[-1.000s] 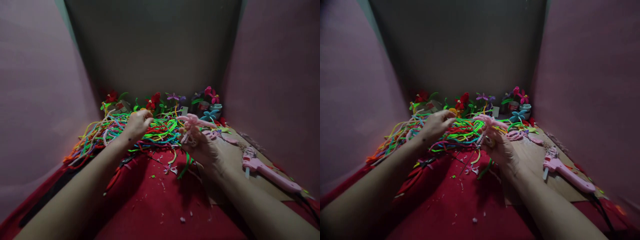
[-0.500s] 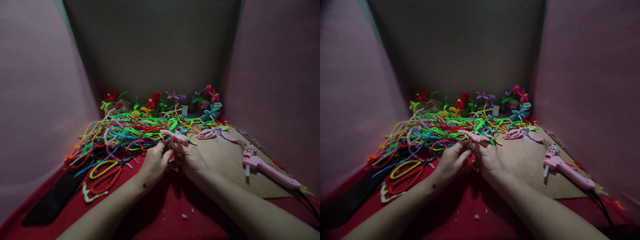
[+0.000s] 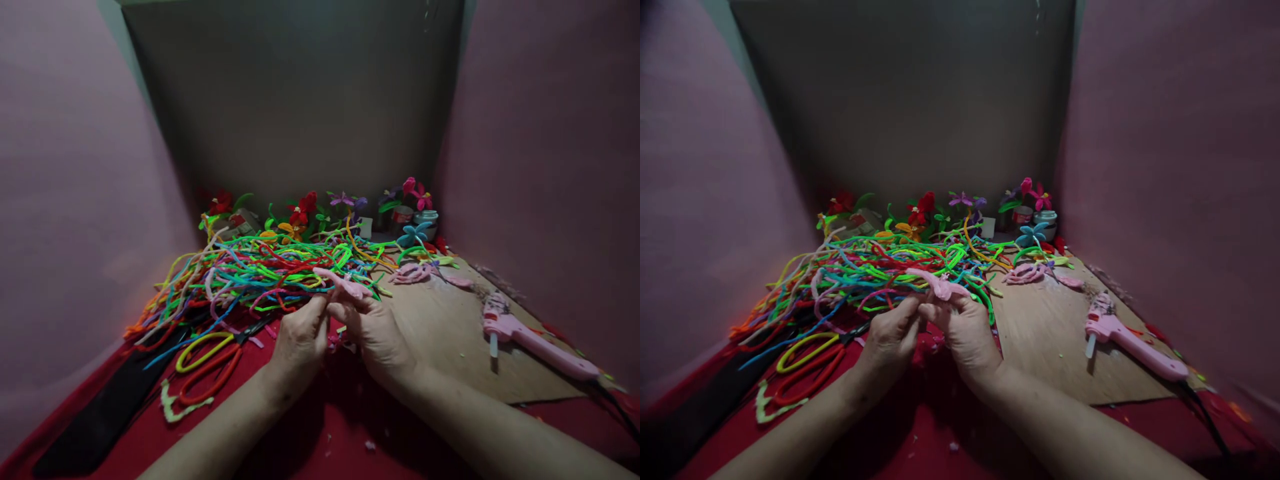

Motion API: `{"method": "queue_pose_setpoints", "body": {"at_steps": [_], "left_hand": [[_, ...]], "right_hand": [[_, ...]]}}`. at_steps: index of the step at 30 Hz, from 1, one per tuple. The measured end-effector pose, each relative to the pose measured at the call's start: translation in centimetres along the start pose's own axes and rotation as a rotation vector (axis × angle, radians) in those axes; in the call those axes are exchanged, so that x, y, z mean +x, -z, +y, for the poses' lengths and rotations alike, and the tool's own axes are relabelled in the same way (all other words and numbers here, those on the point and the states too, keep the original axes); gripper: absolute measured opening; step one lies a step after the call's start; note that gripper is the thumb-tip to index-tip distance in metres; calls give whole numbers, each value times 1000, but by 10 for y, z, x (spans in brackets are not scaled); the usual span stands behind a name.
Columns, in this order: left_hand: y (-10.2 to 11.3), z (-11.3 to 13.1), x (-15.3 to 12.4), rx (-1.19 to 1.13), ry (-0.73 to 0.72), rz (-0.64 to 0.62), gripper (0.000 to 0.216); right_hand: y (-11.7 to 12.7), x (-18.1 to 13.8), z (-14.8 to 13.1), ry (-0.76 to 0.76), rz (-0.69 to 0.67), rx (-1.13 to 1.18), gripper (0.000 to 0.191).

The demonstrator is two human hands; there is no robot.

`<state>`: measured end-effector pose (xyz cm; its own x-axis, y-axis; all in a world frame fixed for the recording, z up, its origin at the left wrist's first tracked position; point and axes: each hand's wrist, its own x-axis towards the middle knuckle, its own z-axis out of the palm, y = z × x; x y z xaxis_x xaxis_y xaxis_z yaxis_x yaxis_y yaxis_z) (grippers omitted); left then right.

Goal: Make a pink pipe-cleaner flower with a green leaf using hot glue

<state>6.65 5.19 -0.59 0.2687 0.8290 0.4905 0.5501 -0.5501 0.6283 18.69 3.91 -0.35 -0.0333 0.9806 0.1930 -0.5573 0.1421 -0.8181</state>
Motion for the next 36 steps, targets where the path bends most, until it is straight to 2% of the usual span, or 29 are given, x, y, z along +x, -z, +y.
{"method": "queue_pose_setpoints", "body": {"at_steps": [3,10,16,19,23,26,30,33,36], "left_hand": [[2,4,0,-147,108,-11,12],[4,11,3,-676,396,-163,25],[7,12,4,-1008,566,-258,26],[8,14,4,-1008,561,-250,28],[8,16,4,-949,529,-207,29],[10,15,4,-923,511,-243,29],[8,11,5,-769,446,-262,30],[3,10,3,-649,412,-184,32],[-1,12,1,-607,374,-102,32]], "right_hand": [[0,-1,0,0,-17,-10,25],[11,1,11,-153,48,43,21],[13,6,12,-214,-98,97,27],[16,7,15,-219,-133,104,27],[19,5,21,-158,-103,59,30],[18,5,19,-135,-102,19,33],[16,5,14,-87,-107,-124,29],[19,4,16,-22,-49,-186,19],[21,2,19,-13,-23,-181,19]]}}
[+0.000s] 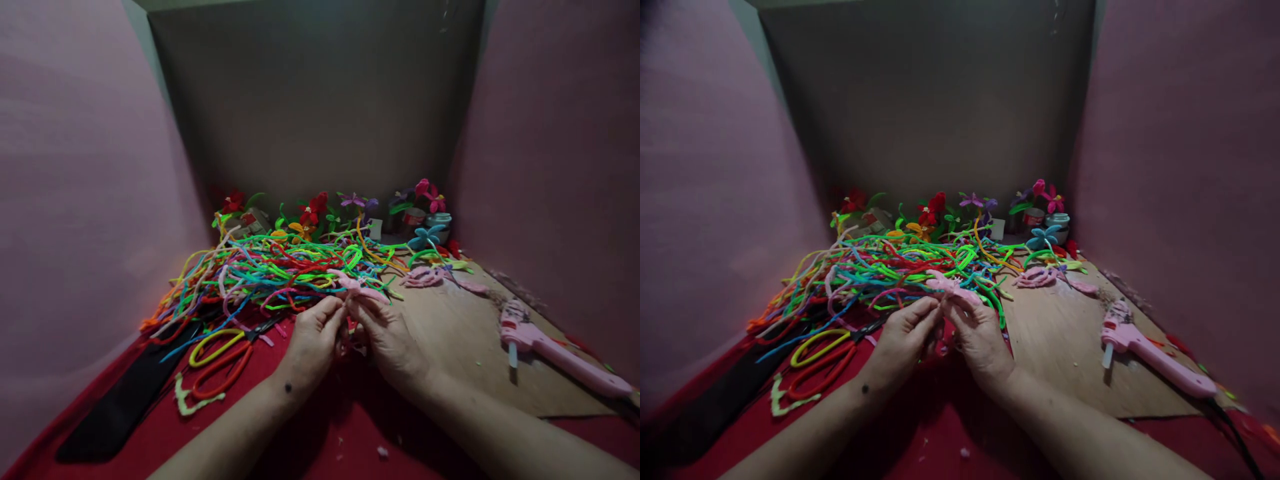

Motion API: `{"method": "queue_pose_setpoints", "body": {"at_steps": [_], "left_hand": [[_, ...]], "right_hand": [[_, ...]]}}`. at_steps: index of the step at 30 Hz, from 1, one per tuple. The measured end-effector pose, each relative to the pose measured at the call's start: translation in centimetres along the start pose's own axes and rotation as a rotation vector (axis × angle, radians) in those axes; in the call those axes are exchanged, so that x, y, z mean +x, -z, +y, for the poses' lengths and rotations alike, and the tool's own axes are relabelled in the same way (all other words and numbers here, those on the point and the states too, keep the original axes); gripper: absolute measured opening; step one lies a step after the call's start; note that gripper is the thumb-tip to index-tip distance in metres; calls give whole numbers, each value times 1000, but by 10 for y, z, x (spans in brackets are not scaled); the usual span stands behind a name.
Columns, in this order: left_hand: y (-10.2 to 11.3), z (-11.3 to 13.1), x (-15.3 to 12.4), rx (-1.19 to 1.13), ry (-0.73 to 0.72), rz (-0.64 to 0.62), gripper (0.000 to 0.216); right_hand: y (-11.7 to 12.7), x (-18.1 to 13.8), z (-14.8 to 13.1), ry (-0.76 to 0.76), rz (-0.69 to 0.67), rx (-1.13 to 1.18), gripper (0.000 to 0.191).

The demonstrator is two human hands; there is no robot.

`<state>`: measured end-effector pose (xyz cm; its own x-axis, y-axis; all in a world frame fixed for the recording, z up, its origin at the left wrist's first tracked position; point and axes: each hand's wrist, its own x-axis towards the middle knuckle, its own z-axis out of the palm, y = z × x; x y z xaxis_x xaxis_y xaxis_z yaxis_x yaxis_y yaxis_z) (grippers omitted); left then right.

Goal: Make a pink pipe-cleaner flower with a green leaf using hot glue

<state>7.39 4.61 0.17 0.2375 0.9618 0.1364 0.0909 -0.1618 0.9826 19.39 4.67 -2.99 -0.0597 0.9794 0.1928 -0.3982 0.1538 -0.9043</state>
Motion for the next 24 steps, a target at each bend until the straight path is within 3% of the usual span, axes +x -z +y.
{"method": "queue_pose_setpoints", "body": {"at_steps": [3,9,14,18,21,24], "left_hand": [[1,3,-1,-94,64,-70,33],[11,10,-1,-498,291,-290,21],[13,8,1,-589,324,-358,22],[8,7,1,-487,275,-314,24],[4,8,-3,-250,205,-242,26],[3,3,-7,195,-82,-70,16]], "right_hand": [[-1,-2,-1,-6,-26,-1,25],[-7,-5,-11,19,-25,34,32],[-8,-7,-8,-13,-47,91,27],[-9,-8,-9,2,-14,74,31],[-12,-9,-12,-2,-23,113,32],[-13,-9,-11,-24,8,191,31]]}}
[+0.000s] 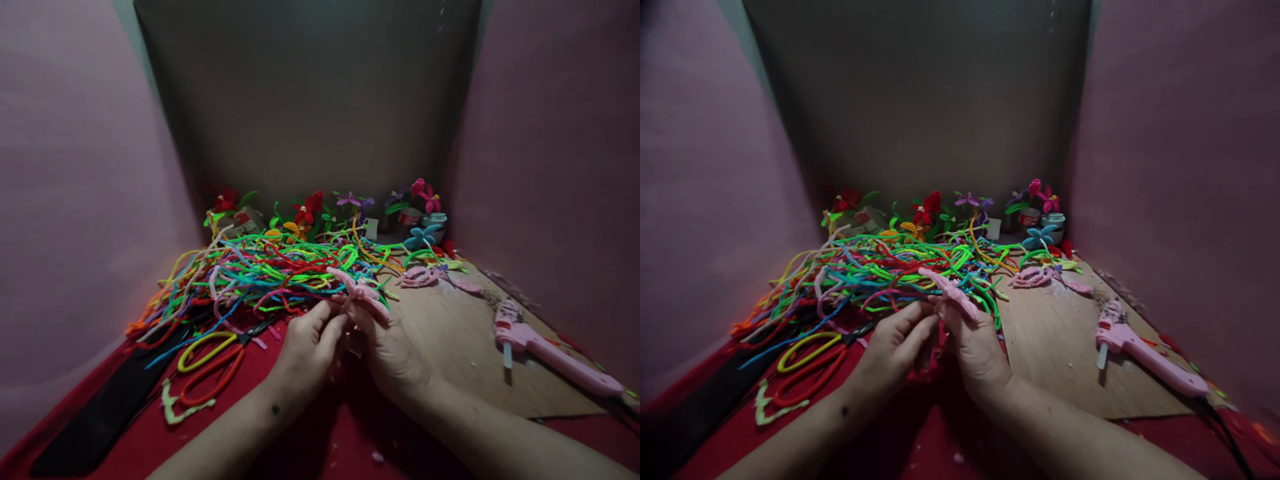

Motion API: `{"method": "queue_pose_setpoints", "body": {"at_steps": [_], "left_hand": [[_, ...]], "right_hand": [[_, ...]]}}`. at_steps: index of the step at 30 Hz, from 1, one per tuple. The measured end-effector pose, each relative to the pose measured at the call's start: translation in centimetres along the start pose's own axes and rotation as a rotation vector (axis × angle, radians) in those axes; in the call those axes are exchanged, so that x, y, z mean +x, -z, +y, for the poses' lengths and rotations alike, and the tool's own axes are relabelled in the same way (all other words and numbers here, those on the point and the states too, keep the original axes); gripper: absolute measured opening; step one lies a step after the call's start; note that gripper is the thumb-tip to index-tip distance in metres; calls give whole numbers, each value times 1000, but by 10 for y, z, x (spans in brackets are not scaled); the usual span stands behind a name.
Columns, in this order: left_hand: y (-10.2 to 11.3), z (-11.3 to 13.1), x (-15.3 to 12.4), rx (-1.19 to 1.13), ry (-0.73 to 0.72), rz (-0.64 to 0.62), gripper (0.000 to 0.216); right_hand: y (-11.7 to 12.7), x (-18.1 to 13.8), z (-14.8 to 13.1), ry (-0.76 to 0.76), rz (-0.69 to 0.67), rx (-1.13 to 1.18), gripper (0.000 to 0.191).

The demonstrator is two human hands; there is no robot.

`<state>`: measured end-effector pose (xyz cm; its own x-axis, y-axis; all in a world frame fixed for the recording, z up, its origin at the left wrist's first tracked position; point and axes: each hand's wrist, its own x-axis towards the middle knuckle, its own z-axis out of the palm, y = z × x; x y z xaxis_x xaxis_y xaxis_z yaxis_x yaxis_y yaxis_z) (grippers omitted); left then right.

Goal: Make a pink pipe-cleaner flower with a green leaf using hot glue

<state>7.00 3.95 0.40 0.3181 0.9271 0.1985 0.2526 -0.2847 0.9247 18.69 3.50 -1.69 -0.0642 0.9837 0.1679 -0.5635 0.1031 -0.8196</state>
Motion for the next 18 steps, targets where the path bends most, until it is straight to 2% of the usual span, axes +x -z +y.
{"method": "queue_pose_setpoints", "body": {"at_steps": [2,4,7,10,14,18], "left_hand": [[0,-9,-1,309,-243,98,10],[0,-20,-1,533,-410,134,12],[1,-32,2,652,-487,132,16],[0,-27,2,512,-404,113,19],[-1,-6,-1,127,-93,78,21],[1,6,-2,-260,164,-27,25]], "right_hand": [[2,1,3,-22,19,26,34],[3,2,7,-30,30,5,36],[2,2,8,66,38,-83,32],[-2,-1,1,158,12,-207,29],[-5,-4,-6,110,25,-318,29],[-2,-2,-6,137,26,-341,28]]}}
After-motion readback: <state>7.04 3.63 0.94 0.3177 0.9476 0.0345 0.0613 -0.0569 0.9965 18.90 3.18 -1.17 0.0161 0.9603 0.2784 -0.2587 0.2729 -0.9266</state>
